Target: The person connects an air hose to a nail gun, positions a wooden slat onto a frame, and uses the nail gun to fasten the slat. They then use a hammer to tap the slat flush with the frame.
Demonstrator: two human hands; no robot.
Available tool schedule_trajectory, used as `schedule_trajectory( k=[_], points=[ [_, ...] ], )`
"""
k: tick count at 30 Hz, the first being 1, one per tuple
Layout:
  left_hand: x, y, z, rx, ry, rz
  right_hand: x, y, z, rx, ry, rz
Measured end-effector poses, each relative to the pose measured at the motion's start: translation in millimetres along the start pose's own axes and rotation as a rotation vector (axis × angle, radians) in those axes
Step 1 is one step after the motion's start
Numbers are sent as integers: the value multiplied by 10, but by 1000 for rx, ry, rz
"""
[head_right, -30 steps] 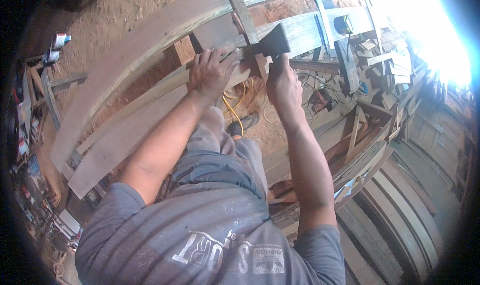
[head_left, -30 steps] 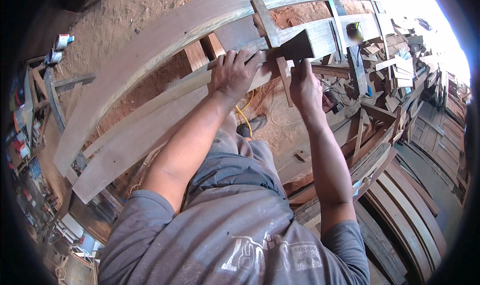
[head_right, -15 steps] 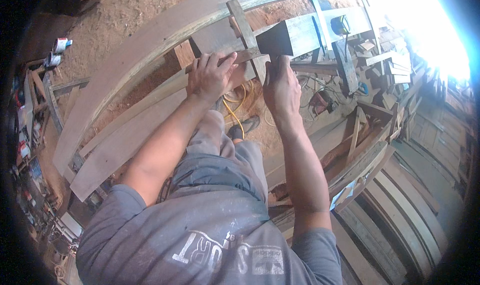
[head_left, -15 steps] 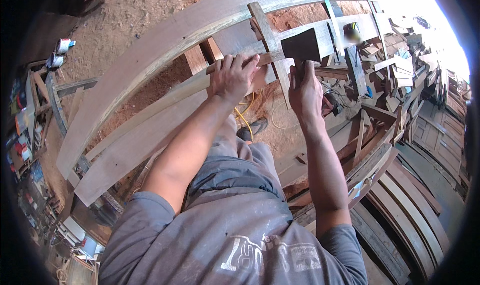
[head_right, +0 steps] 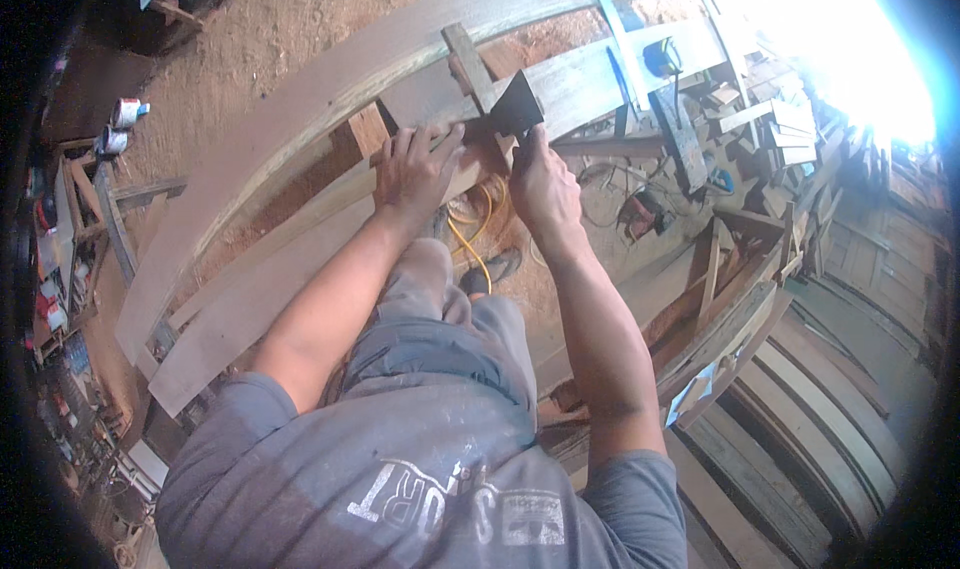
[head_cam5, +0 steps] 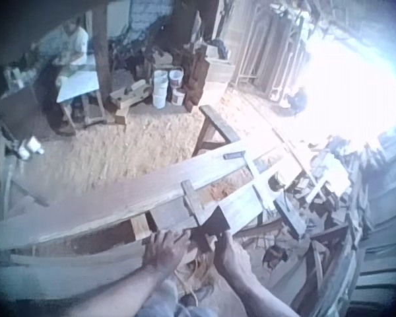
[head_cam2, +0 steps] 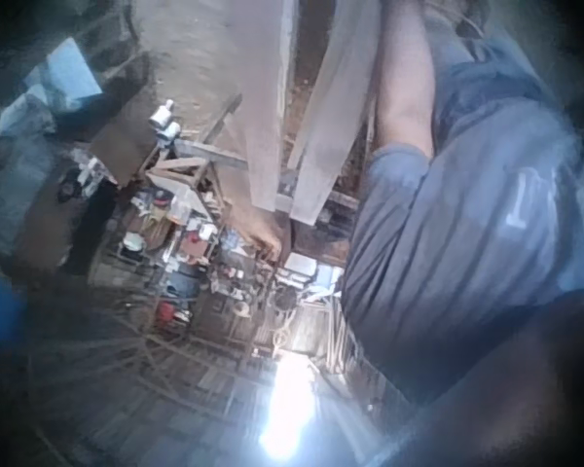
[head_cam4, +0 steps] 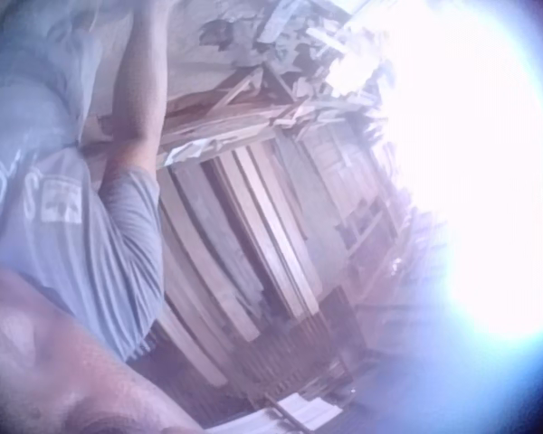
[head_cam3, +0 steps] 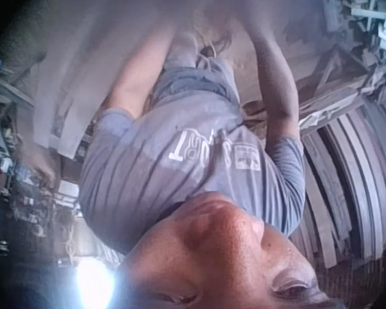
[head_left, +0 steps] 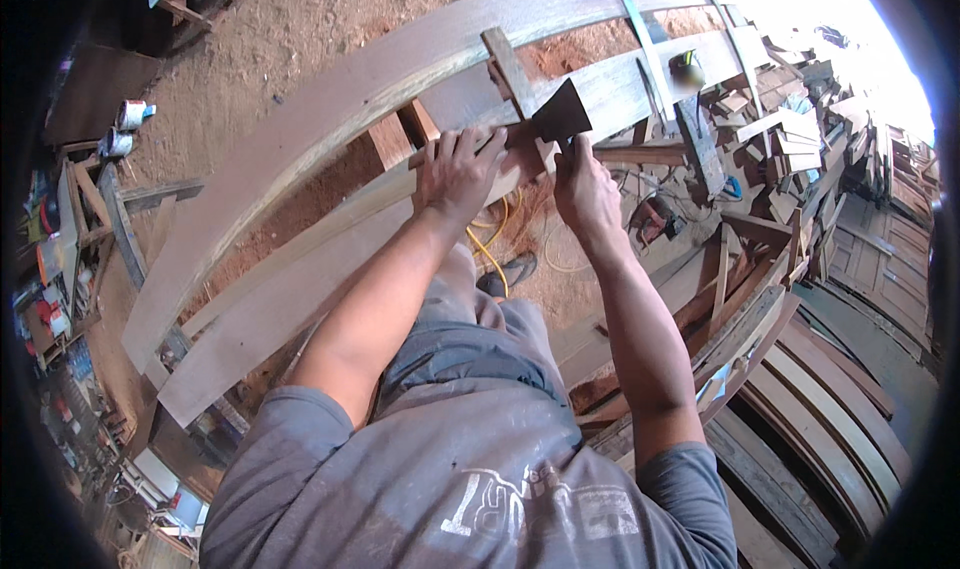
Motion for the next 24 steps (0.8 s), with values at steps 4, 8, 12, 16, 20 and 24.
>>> schedule_trajectory(
  k=[4,8,12,16,20,24],
  points=[
    [8,14,-1,12,-21,37,51,-111,107,41,99,-280],
    [95,69,-95,-34,-83,-9,-29,4,-131,-54,100,-41],
    [-34,58,-20,-56,-80,-12,263,-280,-54,-119,347,-289],
    [86,45,-18,-57,-47,43,710,-1010,77,-167,560,-526],
    [55,97,-54,-65,-31,112,644,-1760,-370,-303,571,-612],
    [-10,181,-66,-60,-6,238,140,-2413,-960,-497,613,-687]
  ],
)
Point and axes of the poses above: each hand's wrist, its own y-axis towards the middle knuckle, its own x-axis out of the back of the hand, z = x × y, the point moved 3 cm from there along y, towards the middle knuckle, and after that the axes turned 13 degrees about x, right-handed, at the moved point
